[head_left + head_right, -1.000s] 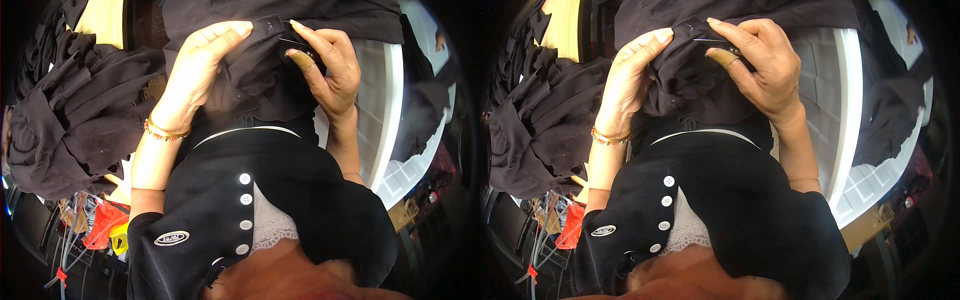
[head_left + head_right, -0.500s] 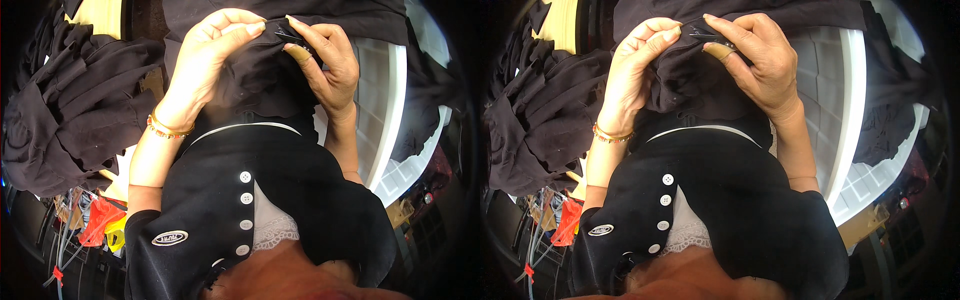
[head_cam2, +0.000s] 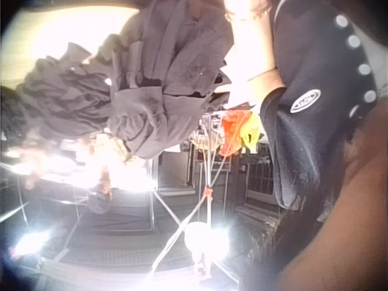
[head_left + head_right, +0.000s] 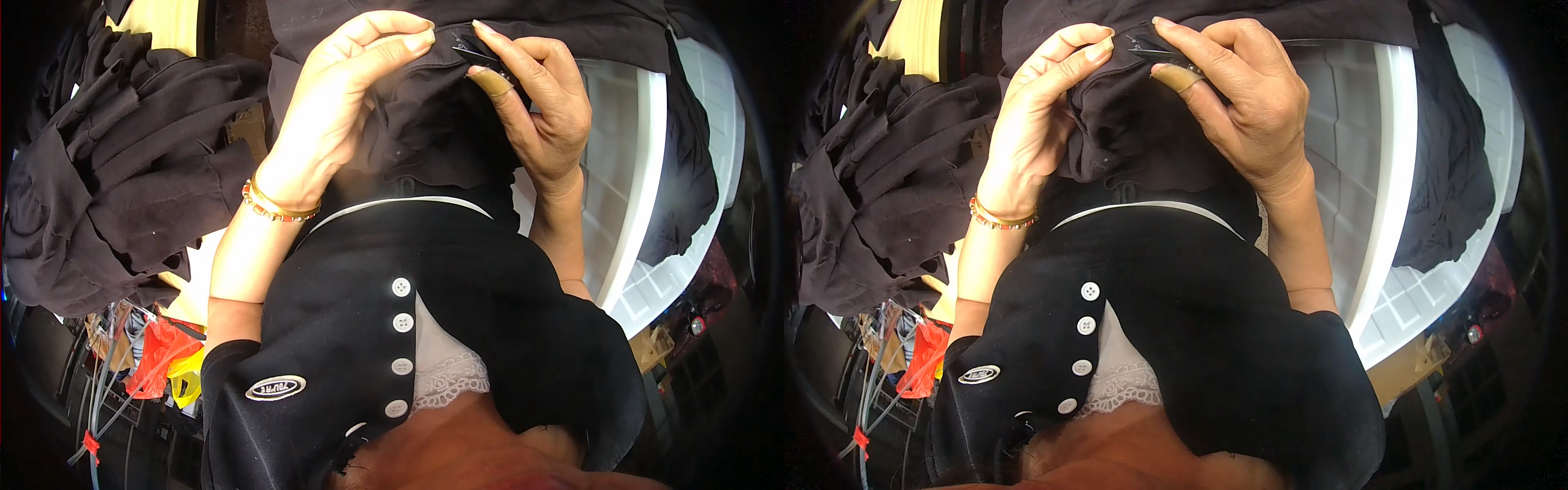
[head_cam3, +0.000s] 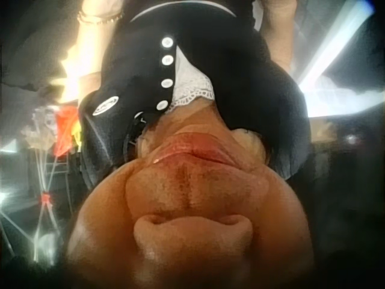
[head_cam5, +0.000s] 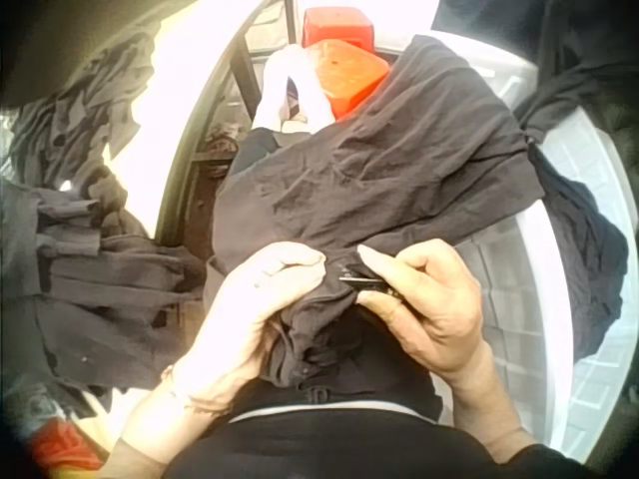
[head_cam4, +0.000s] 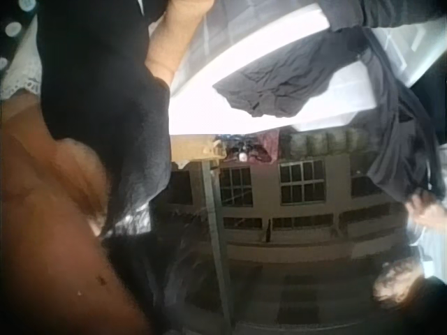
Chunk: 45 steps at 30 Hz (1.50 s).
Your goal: Inspecting black garments for quality and trimming loose threads with thread nippers.
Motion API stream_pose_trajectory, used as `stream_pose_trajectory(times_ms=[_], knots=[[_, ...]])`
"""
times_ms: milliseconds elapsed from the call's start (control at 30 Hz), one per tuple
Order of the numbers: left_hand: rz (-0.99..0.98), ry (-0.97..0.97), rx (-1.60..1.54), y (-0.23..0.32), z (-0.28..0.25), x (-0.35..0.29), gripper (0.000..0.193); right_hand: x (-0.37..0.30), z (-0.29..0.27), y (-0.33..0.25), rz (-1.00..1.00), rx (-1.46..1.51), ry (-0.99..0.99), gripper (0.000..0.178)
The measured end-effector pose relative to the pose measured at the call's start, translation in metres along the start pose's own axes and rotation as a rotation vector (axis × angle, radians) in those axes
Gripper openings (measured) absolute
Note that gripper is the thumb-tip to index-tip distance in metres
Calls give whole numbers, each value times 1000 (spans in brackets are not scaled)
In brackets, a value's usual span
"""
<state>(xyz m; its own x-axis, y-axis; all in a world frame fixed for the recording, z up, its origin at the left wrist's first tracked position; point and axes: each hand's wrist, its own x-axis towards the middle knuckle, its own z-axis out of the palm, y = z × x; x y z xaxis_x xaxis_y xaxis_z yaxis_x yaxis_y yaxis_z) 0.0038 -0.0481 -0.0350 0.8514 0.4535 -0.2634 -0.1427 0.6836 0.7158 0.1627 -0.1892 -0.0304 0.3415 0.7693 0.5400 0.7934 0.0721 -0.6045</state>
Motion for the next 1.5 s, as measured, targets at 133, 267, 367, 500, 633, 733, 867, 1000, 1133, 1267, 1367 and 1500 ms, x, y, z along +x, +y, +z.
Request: stream_pose_trajectory(times_ms=[133, 267, 367, 500, 633, 733, 867, 1000, 1133, 1267, 1367, 1500], knots=[[-12, 24, 43, 1, 2, -1, 22, 0, 1, 1, -30, 3, 14, 34], [13, 56, 55, 0, 5, -2, 17, 0, -1, 1, -65, -42, 28, 33], [15, 54, 40, -1, 5, -3, 17, 2, -4, 1, -58, -13, 21, 33], [52, -17, 3, -1, 1, -3, 22, 3, -8, 0, -34, 12, -17, 33], [62, 77, 187, -3, -3, -1, 22, 2, -8, 1, -20, 6, -54, 34], [123, 65, 262, -4, -5, -2, 22, 2, -8, 2, -53, -4, -58, 34], [63, 42, 250, -2, -6, -2, 21, 5, -10, 1, -52, -3, -64, 31], [-29, -24, 233, 4, -4, -3, 23, 4, -10, -3, 194, 199, -171, 25], [-71, -109, 410, 14, -2, -12, 29, 2, -9, 1, 296, 302, -221, 13], [-153, -108, 556, 28, -7, -25, 31, 5, -7, 6, 311, 289, -142, 11], [-148, -75, 584, 28, -10, -30, 27, 7, -2, 0, 269, 201, -152, 17], [-139, -22, 483, 22, -12, -31, 24, 5, -1, -17, 124, 85, -210, 38]])
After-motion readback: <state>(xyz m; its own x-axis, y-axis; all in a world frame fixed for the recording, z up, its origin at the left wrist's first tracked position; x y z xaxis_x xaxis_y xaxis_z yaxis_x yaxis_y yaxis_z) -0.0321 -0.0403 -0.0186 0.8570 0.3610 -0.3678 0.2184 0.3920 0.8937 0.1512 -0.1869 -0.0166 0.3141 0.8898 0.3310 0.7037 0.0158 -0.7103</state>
